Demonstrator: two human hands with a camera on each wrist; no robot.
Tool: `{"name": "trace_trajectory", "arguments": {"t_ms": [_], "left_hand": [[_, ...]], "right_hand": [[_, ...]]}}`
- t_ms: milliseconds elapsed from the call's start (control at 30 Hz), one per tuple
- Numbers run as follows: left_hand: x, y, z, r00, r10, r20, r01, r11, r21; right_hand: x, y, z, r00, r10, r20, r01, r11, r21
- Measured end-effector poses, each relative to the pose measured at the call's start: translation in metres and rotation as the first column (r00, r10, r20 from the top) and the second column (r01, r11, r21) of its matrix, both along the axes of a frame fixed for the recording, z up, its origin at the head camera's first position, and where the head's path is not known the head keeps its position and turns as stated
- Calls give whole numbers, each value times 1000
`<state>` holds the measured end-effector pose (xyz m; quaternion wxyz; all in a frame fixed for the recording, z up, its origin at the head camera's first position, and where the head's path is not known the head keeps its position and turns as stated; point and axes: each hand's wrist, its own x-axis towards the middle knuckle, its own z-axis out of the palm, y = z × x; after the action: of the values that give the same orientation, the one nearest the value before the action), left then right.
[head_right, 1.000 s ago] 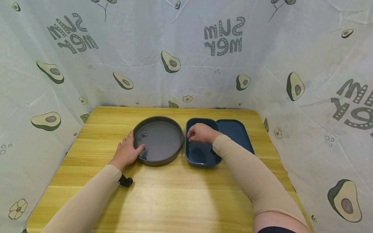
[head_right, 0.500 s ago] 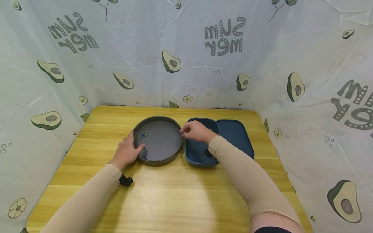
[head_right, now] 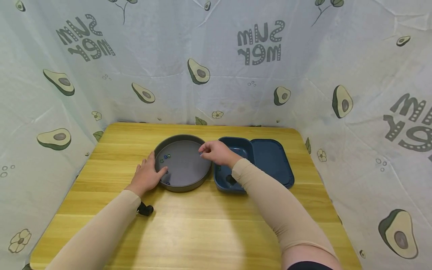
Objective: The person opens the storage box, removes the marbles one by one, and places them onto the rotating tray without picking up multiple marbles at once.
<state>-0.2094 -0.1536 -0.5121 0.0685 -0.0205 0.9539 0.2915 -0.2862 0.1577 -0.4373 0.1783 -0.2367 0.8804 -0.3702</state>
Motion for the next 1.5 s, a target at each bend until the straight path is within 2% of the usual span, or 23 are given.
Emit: {"name": "trace_trajectory", "arguments": {"t_ms": [367,600,833,1033,1500], "left_hand": [[-1,1,1,1000,0,0,0,1000,-6],[0,0,-1,1000,0,-7,0,1000,-16],[-1,-1,-3,1000,1,-5,-1,1000,-23],[-1,-1,-3,1000,6,-1,-6,1000,-18],[-1,1,-2,1000,12,1,-12,1000,-18]], "right_hand": [[4,-22,-3,999,-4,39,6,998,-67],[4,-35,-7,1000,2,16,-1,997,-81],[5,-44,-9,999,8,36,-4,994,-114],[5,-49,-13,1000,12,23,-9,993,-119],[7,-56,-12,999,2,48,3,993,-114]]}}
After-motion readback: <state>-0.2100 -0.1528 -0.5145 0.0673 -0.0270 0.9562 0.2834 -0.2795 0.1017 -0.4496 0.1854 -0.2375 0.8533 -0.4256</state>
